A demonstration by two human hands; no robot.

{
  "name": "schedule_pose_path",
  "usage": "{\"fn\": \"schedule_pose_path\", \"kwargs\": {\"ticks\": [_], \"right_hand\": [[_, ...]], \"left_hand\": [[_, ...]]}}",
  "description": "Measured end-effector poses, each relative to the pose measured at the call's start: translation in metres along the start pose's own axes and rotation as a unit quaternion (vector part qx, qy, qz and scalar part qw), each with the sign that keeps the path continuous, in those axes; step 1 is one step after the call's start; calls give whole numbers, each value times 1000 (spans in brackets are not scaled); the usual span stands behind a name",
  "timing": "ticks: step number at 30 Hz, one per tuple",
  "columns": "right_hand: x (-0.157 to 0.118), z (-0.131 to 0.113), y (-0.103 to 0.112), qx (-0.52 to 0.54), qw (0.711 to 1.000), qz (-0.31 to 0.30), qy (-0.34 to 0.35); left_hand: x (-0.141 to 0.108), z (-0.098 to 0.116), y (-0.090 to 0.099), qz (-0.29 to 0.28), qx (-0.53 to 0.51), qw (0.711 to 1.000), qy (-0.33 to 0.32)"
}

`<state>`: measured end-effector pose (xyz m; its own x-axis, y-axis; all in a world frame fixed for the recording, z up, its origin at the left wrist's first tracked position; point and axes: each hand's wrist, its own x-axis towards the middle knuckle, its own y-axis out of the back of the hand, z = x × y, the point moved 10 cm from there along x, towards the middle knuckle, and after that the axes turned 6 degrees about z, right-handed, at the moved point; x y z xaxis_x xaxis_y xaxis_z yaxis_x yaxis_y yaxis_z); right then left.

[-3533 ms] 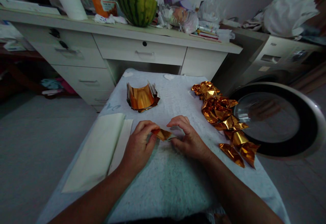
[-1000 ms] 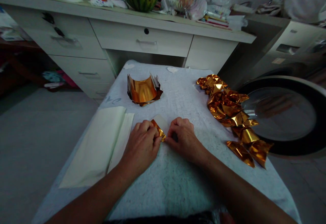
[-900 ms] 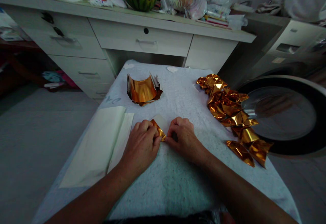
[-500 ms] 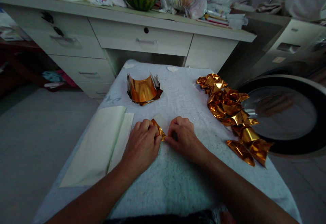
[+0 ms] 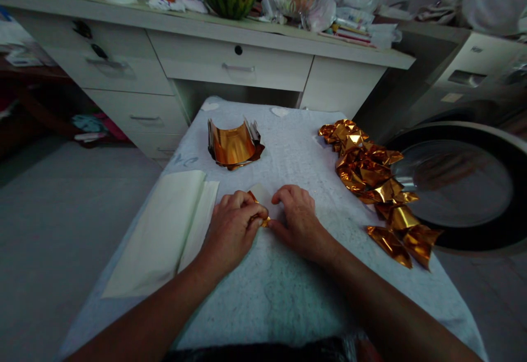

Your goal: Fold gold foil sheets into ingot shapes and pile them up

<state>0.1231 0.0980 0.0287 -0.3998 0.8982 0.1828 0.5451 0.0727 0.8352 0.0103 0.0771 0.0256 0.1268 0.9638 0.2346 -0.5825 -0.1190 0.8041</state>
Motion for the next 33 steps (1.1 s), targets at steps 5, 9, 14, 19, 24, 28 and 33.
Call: {"fn": "schedule_pose_path", "kwargs": {"ticks": [5,9,14,19,24,28,33], "right_hand": [[0,-3,1,-8,1000,4,8],[0,-6,-2,-31,999,6,12],[1,-6,-7,-71,997,21,17],[1,-7,-9,-92,996,7,14],[1,-7,-9,-89,996,-25,12],[-1,-6,-9,-89,995,-44,10],[-3,-3,-9,-90,993,-69,3]], "left_hand": [[2,-5,-4,-32,5,999,20],[4,-6,-5,-51,3,998,26],[3,-7,-7,-65,-5,998,25],[1,-8,-8,-67,-16,998,14],[0,-8,-8,-77,-10,997,17],[1,-6,-9,-83,-5,996,14],[0,-7,-9,-83,-6,996,17]]}}
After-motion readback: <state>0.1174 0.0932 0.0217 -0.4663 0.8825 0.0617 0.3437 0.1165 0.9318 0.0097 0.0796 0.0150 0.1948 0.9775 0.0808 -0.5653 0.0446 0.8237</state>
